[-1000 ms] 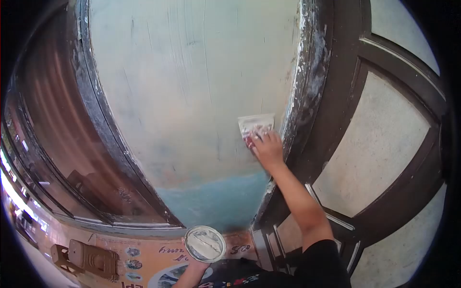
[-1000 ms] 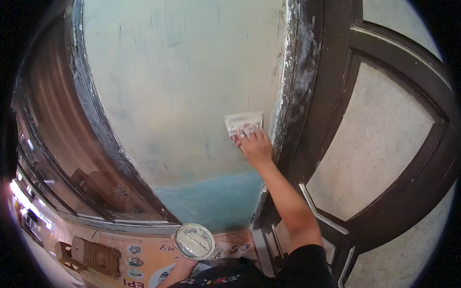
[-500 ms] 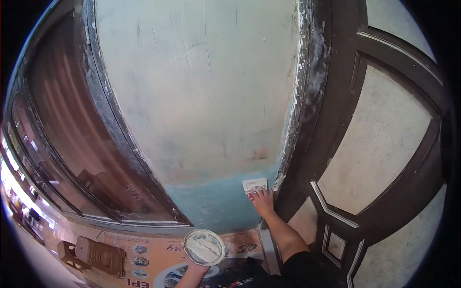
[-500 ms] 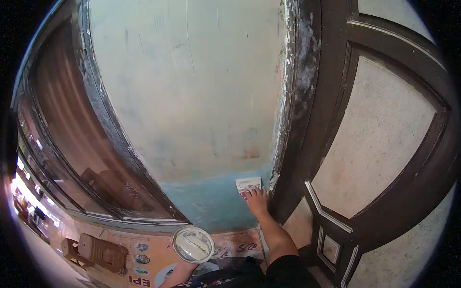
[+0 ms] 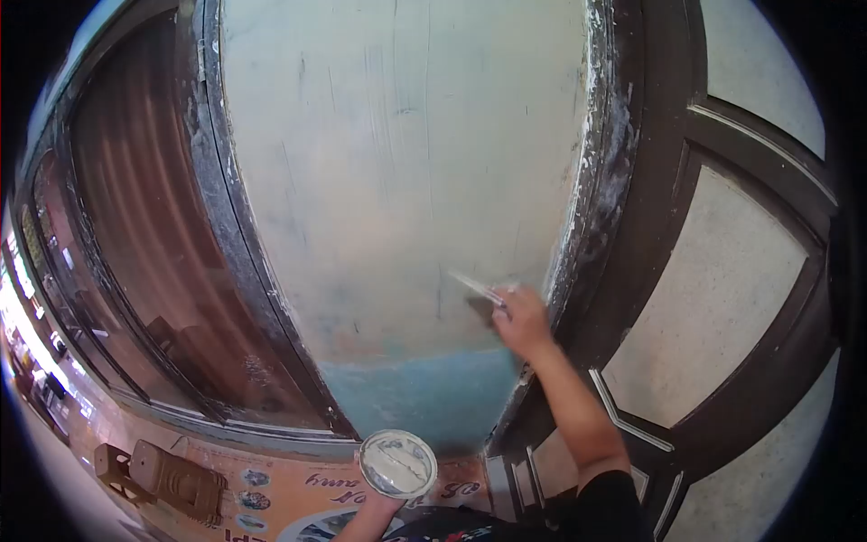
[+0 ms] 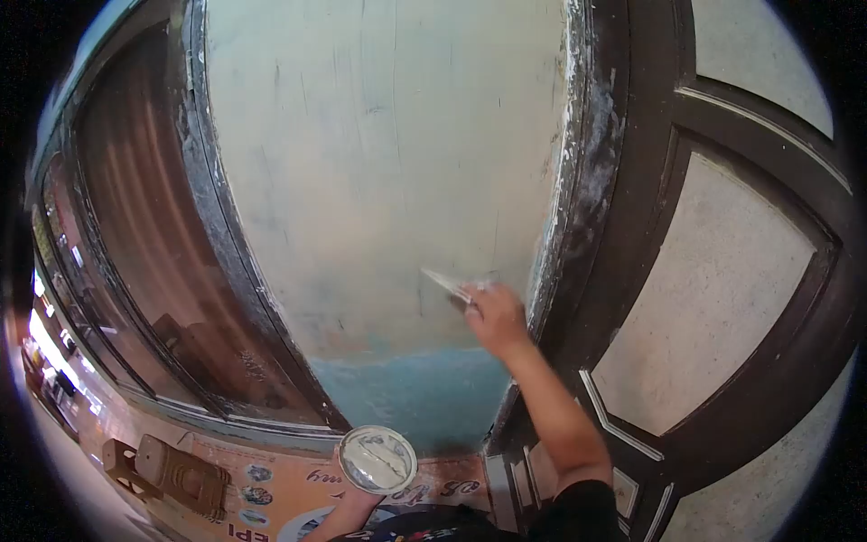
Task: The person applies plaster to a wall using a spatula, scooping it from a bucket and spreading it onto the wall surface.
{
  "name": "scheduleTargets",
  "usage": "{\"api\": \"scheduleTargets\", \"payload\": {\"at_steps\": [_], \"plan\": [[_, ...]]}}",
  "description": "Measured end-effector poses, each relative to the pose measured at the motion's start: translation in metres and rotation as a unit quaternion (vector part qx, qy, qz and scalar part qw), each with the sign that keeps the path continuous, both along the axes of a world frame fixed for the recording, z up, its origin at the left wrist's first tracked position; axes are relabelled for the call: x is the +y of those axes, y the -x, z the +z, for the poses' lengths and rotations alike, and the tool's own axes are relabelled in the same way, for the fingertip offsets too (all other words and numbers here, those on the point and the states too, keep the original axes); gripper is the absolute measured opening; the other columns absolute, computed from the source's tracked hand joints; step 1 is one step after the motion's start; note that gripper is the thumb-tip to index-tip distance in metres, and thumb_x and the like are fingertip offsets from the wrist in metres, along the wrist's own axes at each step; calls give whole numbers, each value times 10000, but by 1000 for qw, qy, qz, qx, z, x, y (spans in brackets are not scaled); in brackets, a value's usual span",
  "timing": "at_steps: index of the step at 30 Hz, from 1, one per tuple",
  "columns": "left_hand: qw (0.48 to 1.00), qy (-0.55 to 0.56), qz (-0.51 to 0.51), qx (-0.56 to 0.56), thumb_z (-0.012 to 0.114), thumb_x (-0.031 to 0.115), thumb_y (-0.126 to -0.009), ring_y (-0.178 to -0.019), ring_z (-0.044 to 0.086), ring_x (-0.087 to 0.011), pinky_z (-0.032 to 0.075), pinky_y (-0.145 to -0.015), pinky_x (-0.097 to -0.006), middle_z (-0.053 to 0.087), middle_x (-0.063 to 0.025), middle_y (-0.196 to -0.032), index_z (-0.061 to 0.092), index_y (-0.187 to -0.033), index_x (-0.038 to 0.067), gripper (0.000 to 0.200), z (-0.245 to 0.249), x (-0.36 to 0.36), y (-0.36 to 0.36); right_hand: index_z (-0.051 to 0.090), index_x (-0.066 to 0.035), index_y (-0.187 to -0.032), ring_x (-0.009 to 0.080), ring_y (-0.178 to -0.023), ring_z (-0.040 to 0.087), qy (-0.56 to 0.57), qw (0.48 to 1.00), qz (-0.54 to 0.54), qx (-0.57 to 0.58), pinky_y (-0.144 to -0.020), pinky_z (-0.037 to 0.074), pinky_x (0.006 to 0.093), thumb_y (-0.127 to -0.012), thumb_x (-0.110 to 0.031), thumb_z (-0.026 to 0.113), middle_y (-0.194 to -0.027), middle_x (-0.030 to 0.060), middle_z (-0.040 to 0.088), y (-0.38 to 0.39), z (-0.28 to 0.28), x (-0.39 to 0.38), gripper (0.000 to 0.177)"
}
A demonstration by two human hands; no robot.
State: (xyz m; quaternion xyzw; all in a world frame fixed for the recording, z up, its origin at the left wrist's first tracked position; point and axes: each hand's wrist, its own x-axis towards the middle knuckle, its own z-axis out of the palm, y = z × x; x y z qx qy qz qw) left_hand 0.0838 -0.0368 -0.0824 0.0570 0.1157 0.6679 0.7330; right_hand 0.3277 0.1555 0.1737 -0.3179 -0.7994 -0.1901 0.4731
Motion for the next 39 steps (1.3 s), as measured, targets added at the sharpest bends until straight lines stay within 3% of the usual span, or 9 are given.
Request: {"api": "scheduleTargets", "payload": {"at_steps": [3,7,10,16,20,22,27,33,39], "plan": [[1000,-7,-4,-23,381,759,-797,-1254,468,-380,369,-1047,-570,503,-130,-1380,489,-1359,153,833,14,9,-4,684,-112,-1072,323,-841,611,-127,992,0,4,-761,507,422,-723,-66,659,-889,114,637,9,115,-6,354],[998,-5,30,-46,367,740,-814,-1244,470,-382,362,-1050,-582,512,-129,-1368,495,-1351,148,810,19,23,-8,637,-155,-1134,319,-876,613,-329,944,-19,-19,-789,498,440,-824,-99,574,-884,94,635,34,285,7,321],[998,-17,52,-42,385,762,-790,-1238,475,-375,362,-1049,-582,512,-123,-1368,501,-1347,159,829,19,28,-12,622,-122,-1129,345,-922,594,-344,933,-108,-14,-801,486,452,-886,-127,549,-952,130,628,73,397,-1,254],[986,-38,117,-109,380,776,-791,-1258,455,-371,359,-1049,-586,490,-112,-1392,501,-1347,169,832,2,36,-24,674,-68,-965,382,-931,628,-372,923,-102,-18,-817,498,473,-856,-136,535,-935,202,668,130,483,22,190],[983,-15,111,-147,368,775,-799,-1262,452,-367,361,-1049,-580,490,-112,-1392,494,-1351,171,828,-14,27,-11,689,-88,-973,372,-939,648,-381,916,-104,-66,-819,500,478,-866,-125,511,-995,201,678,130,437,29,211],[991,-26,114,-70,369,775,-801,-1250,466,-367,372,-1042,-575,503,-116,-1378,499,-1345,167,826,-7,25,0,643,-140,-1105,317,-950,587,-396,905,-124,-91,-797,489,429,-841,-123,599,-973,101,632,120,404,46,268],[995,-15,53,-81,329,751,-826,-1256,460,-368,359,-1050,-577,494,-111,-1385,492,-1355,180,796,8,24,39,682,-142,-1045,274,-946,568,-352,925,-110,-86,-841,468,393,-742,-141,694,-1002,72,627,115,299,56,302],[997,-7,29,-71,378,733,-826,-1235,478,-368,373,-1038,-573,518,-129,-1349,509,-1328,139,789,15,25,52,671,-218,-1148,255,-1043,523,-226,959,-133,-108,-979,332,508,-705,-188,745,-1160,19,621,109,133,39,451],[1000,-3,-12,-15,386,761,-816,-1256,458,-370,359,-1056,-564,485,-126,-1386,469,-1368,160,820,6,16,64,692,-260,-1073,168,-1091,516,-147,971,-148,-118,-885,335,487,-718,-209,715,-1122,-51,618,79,-71,37,360]]}}
